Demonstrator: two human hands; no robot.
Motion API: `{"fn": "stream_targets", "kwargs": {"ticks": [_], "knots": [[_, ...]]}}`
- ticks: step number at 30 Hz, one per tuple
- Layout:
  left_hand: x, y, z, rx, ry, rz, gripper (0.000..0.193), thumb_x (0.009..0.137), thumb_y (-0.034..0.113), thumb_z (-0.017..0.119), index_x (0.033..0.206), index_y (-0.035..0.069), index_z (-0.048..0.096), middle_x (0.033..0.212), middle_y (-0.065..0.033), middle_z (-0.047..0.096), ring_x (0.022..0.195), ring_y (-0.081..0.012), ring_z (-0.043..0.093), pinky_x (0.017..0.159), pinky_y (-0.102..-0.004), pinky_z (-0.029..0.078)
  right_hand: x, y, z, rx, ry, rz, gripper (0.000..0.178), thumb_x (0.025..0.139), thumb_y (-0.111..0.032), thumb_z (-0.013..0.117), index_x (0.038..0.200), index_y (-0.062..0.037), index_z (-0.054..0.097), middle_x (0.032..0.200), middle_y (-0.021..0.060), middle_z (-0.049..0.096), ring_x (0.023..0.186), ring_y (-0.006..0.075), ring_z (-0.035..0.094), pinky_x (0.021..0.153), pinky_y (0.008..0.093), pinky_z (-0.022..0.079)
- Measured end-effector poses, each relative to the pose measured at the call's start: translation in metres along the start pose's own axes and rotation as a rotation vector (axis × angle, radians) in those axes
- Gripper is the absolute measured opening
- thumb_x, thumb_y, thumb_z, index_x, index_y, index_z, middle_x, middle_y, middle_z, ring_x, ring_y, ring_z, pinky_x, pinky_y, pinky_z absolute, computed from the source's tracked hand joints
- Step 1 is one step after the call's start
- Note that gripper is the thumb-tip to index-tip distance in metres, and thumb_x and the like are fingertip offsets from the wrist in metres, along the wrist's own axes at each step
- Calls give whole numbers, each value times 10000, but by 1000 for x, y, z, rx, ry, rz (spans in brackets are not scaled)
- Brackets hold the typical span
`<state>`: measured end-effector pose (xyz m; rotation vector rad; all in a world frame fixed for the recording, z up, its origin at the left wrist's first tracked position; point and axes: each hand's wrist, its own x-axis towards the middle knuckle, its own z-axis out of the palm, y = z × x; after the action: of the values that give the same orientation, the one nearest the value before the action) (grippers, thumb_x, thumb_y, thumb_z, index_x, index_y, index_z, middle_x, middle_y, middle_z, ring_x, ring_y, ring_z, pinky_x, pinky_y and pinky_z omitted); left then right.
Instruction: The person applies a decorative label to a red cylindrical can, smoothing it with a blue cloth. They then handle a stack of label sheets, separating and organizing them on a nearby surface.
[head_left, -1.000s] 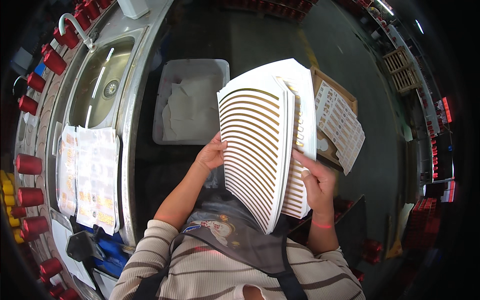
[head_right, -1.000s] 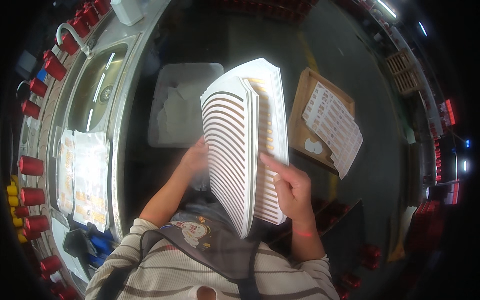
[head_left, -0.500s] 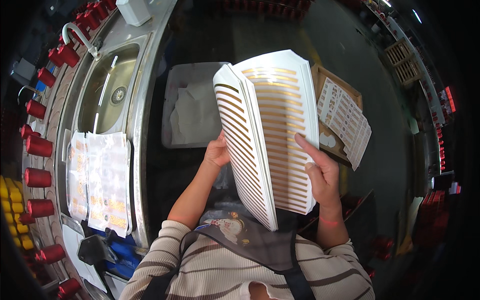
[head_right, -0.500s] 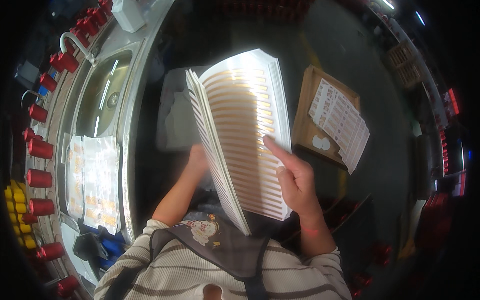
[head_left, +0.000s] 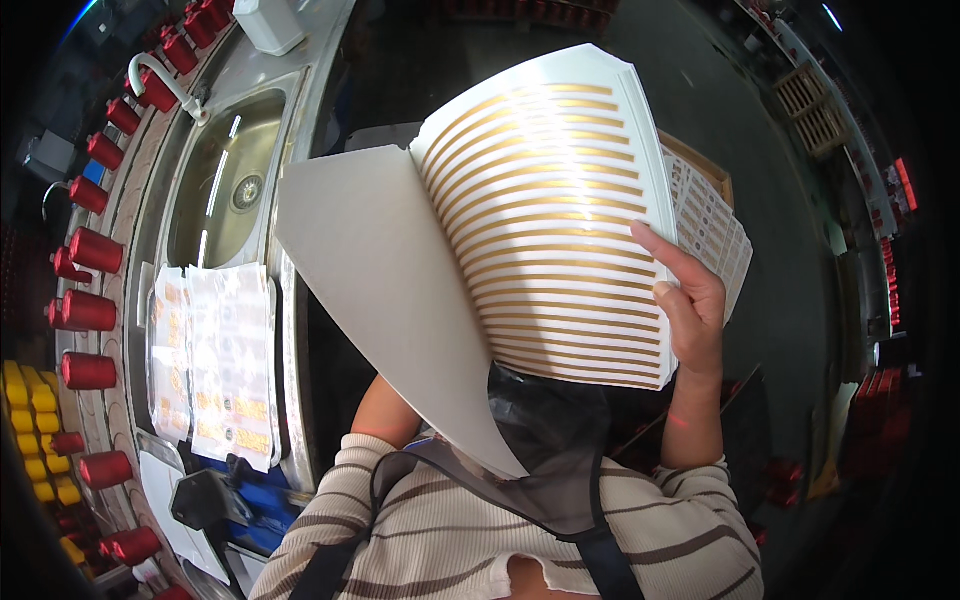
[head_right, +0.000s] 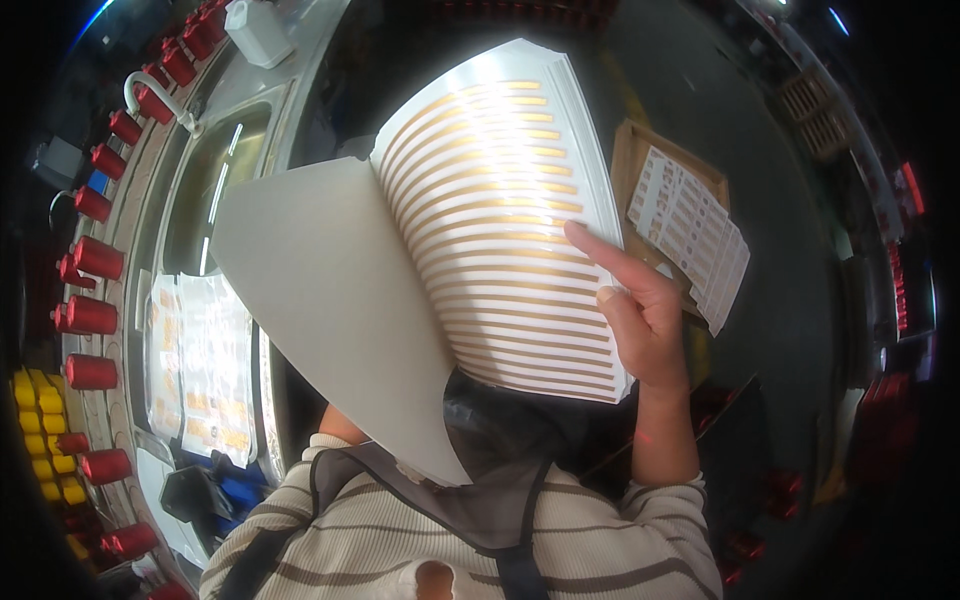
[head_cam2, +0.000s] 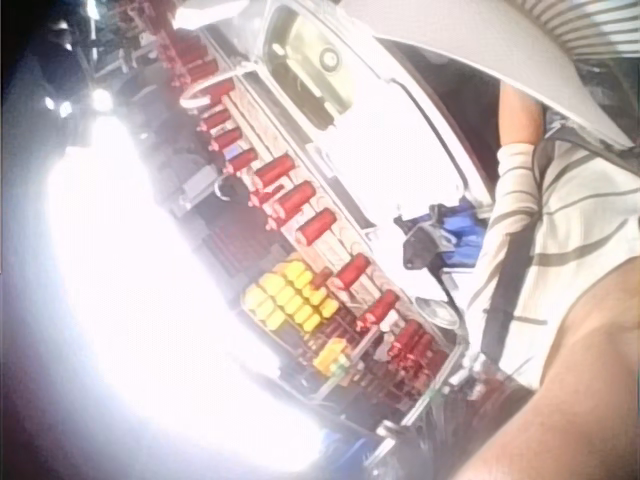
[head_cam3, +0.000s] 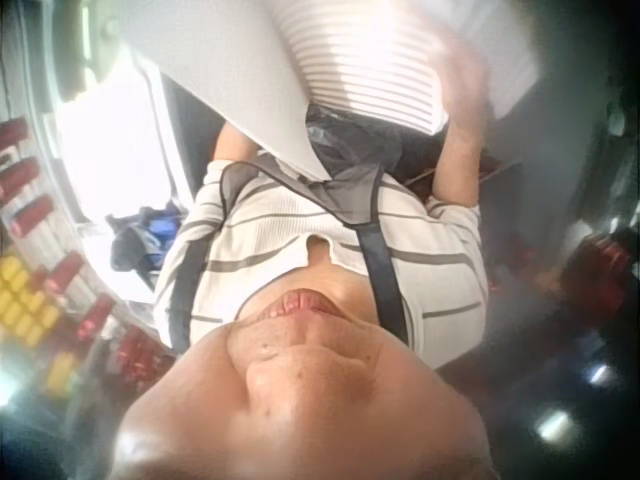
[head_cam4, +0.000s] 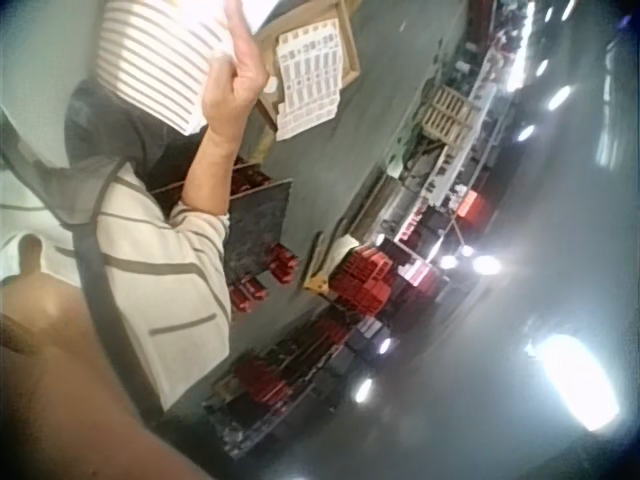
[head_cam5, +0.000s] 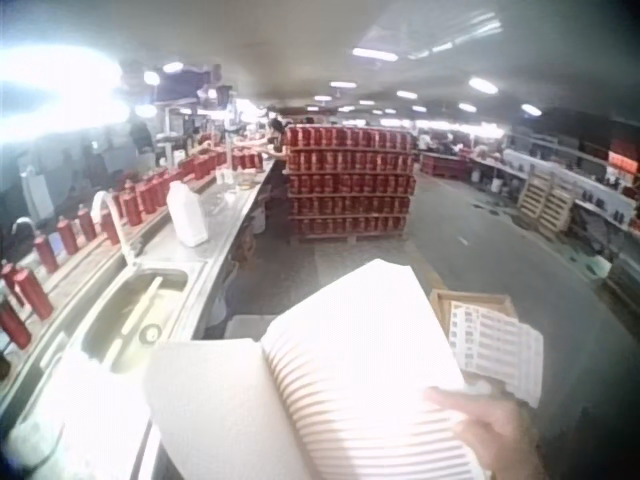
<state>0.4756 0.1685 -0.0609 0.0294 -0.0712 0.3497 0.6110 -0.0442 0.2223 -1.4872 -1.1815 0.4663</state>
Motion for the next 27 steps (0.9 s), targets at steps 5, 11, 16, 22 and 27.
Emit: {"fn": "stream_targets", "kwargs": {"ticks": [5, 11, 16, 22, 27], "knots": [[-5, 0, 10, -7, 3, 0, 377, 837, 62, 670, 1194, 123, 563, 996, -96, 663, 821, -218, 618, 745, -374, 497, -6, 6, -9, 5, 20, 16, 548, 791, 100, 393, 1307, 56, 571, 1298, 174, 606, 1203, 184, 550, 1071, 300, 370], [-10, 1, 26, -9, 17, -4, 339, 844, 62, 662, 1162, 137, 571, 955, -80, 658, 760, -189, 597, 689, -345, 476, -11, 9, -17, 70, 65, 37, 561, 780, 97, 384, 1309, 60, 568, 1314, 194, 585, 1237, 204, 525, 1092, 318, 354], [-11, 0, 36, -14, 23, -23, 309, 850, 61, 656, 1135, 150, 578, 920, -67, 654, 708, -165, 579, 643, -320, 459, -11, 8, -21, 92, 85, 31, 568, 769, 87, 383, 1306, 67, 568, 1317, 198, 581, 1231, 213, 529, 1090, 324, 360], [-1, -9, 56, -25, 71, -75, 274, 857, 60, 649, 1102, 165, 586, 879, -50, 649, 646, -137, 558, 587, -290, 439, -17, 3, -39, 108, 213, 29, 578, 749, 52, 394, 1301, 78, 567, 1319, 196, 579, 1207, 205, 547, 1070, 316, 382], [16, -3, -1, 12, -73, -154, 347, 876, 39, 621, 1207, 122, 559, 1042, -74, 667, 878, -199, 636, 774, -367, 516, -14, 5, -83, 72, 384, 5, 591, 746, 39, 404, 1319, 85, 544, 1325, 208, 576, 1194, 198, 563, 1073, 314, 386]]}}
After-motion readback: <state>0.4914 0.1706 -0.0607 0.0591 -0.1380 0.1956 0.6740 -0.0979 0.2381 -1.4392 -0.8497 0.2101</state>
